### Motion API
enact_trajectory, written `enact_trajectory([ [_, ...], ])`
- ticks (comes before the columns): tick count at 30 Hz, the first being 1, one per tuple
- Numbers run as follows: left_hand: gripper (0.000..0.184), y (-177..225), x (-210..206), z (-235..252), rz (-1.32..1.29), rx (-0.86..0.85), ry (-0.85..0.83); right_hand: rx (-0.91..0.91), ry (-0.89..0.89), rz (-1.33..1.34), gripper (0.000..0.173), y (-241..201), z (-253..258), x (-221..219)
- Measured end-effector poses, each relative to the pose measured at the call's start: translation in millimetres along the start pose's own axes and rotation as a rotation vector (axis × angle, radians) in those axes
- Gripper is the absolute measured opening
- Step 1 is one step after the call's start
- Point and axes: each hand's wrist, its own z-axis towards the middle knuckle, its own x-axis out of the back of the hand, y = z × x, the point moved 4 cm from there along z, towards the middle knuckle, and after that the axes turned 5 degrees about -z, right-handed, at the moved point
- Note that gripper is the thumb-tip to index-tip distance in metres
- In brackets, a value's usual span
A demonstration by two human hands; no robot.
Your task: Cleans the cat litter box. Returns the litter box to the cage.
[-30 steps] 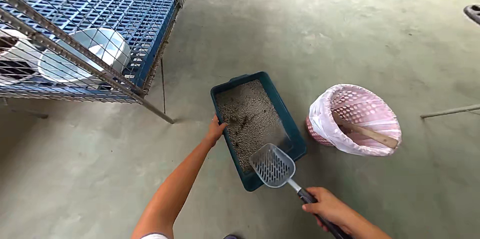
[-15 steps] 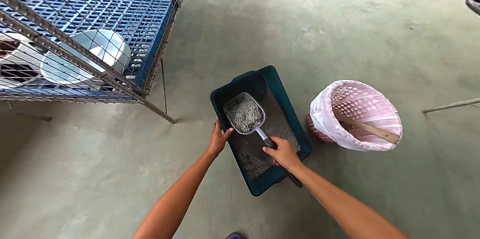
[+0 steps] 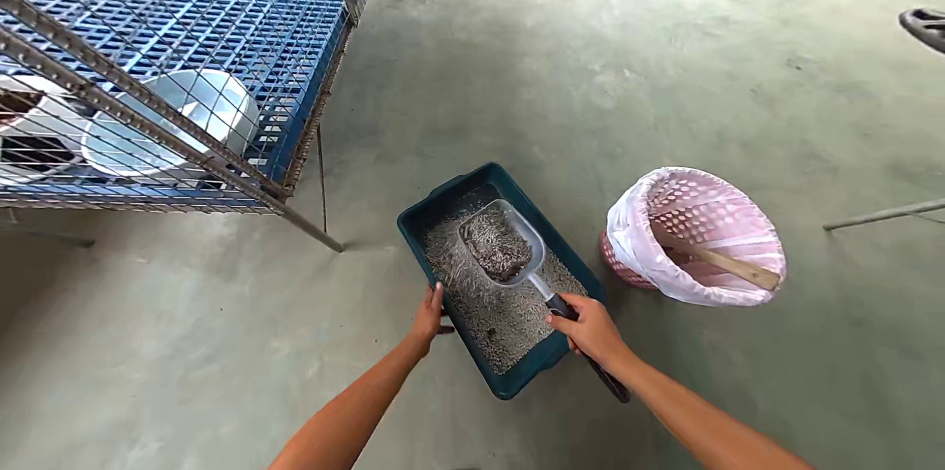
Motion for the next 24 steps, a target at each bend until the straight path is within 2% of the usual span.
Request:
enact_trajectory([
  [5, 0.065, -61, -31, -38, -0.013, 0.104, -0.153, 0.000, -0.033, 0.033, 0.030, 4, -5, -5],
  [8, 0.082, -79, -45, -49, 0.007, 0.170, -0.205, -0.022, -0.017, 0.013, 0.031, 9, -2, -1],
  [10, 0.087, -85, -50, -47, 0.024, 0.206, -0.198, -0.014, -0.033, -0.039, 0.034, 10, -2, 3],
  [13, 0.081, -86, -56, -43, 0.022, 0.251, -0.168, -0.034, 0.020, -0.014, 0.031, 13, -4, 6],
  [16, 0.078, -86, -57, -38, 0.023, 0.291, -0.118, -0.050, -0.052, -0.041, 0.034, 11, -6, 8],
  [19, 0.079, -89, -60, -36, -0.012, 0.295, -0.107, -0.053, -0.017, -0.043, 0.034, 14, -9, 9],
  [22, 0.071, -88, -59, -38, -0.042, 0.280, -0.094, -0.057, -0.064, -0.111, 0.033, 16, -9, 12],
  [24, 0.067, -86, -61, -41, -0.064, 0.280, -0.089, -0.074, -0.032, -0.094, 0.035, 17, -10, 12],
])
